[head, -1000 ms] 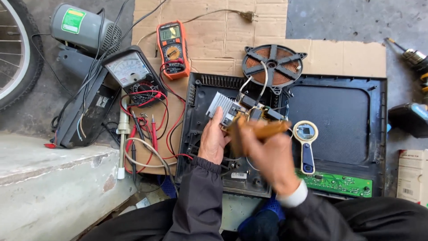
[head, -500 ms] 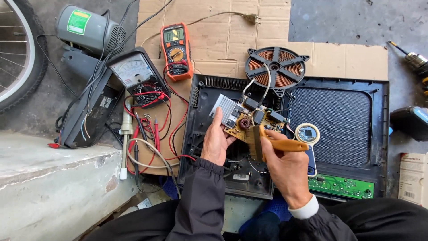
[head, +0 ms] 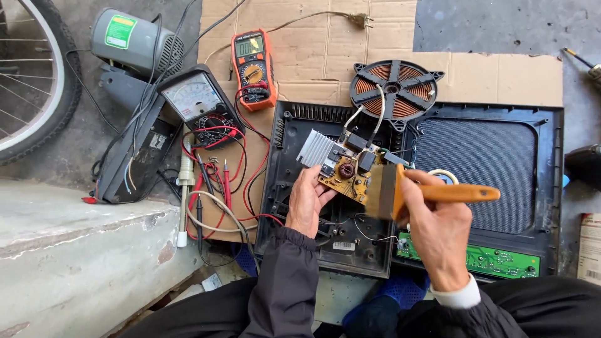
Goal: The person cleans a disassembled electronic device, including a circuit board and a fan, using a brush and a magnifying glass. They brush dust off the components and inspect the board closely with the magnifying glass.
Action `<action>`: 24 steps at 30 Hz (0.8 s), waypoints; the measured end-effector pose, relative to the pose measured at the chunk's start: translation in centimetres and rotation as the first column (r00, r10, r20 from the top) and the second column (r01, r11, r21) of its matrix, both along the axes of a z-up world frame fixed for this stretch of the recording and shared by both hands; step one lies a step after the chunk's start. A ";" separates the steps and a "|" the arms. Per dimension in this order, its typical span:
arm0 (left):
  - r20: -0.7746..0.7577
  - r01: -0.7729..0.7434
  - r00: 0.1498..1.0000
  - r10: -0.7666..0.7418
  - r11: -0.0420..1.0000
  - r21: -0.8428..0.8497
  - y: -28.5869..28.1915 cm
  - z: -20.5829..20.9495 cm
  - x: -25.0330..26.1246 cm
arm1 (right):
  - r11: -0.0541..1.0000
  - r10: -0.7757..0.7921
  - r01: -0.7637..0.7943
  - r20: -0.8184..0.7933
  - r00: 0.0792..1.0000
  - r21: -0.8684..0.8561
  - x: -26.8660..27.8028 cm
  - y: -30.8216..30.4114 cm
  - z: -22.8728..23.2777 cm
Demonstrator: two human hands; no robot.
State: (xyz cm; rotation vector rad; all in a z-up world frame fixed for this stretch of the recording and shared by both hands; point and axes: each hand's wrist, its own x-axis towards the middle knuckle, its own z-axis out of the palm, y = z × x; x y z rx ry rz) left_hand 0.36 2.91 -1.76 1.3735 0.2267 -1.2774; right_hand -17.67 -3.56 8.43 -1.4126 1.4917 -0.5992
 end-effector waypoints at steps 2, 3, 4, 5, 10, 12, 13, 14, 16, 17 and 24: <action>-0.026 -0.031 0.999 0.029 0.998 -0.057 0.7 -1.7 0.0 | 1.000 -0.019 0.019 0.003 1.000 -0.005 1.1 0.7 -1.5; -0.062 -0.068 0.996 0.061 0.991 -0.117 0.8 -2.5 0.2 | 0.999 -0.033 0.033 0.000 0.999 -0.015 1.9 0.7 -2.2; -0.058 -0.068 0.996 0.062 0.990 -0.122 0.4 -1.7 0.1 | 0.999 -0.032 0.032 0.004 0.999 -0.019 1.4 1.1 -2.7; -0.017 -0.018 1.000 0.016 0.995 -0.096 0.4 -1.0 -0.1 | 0.988 0.122 -0.126 -0.044 0.992 -0.090 0.9 1.8 -3.3; 0.018 0.024 1.000 -0.024 0.999 -0.025 0.1 1.2 -0.8 | 0.960 0.251 -0.264 -0.127 0.959 -0.092 1.6 -0.3 -1.7; 0.027 0.017 0.999 -0.018 1.000 0.009 -0.1 2.0 -0.8 | 0.989 0.094 -0.102 -0.071 0.993 -0.111 3.2 -1.7 -1.2; 0.029 0.017 0.999 -0.017 1.000 0.005 0.0 1.7 -0.9 | 0.988 0.094 -0.102 -0.069 0.993 -0.115 3.3 -1.7 -2.1; 0.040 0.018 0.999 -0.018 1.000 -0.006 0.0 1.4 -1.0 | 0.955 0.177 -0.192 -0.085 0.981 -0.228 3.4 -1.7 -3.1; 0.054 0.016 0.998 -0.014 1.000 -0.024 -0.3 0.6 -0.8 | 0.897 0.259 -0.281 -0.109 0.960 -0.341 3.7 -1.3 -4.4; 0.055 0.005 0.998 -0.003 1.000 -0.029 -0.1 0.0 -1.0 | 0.869 0.274 -0.308 -0.142 0.951 -0.387 3.3 -0.3 -4.8; 0.058 -0.055 0.997 0.054 0.998 0.014 -0.6 -0.6 -1.3 | 0.872 0.410 -0.437 -0.161 0.898 -0.219 1.6 2.6 -5.4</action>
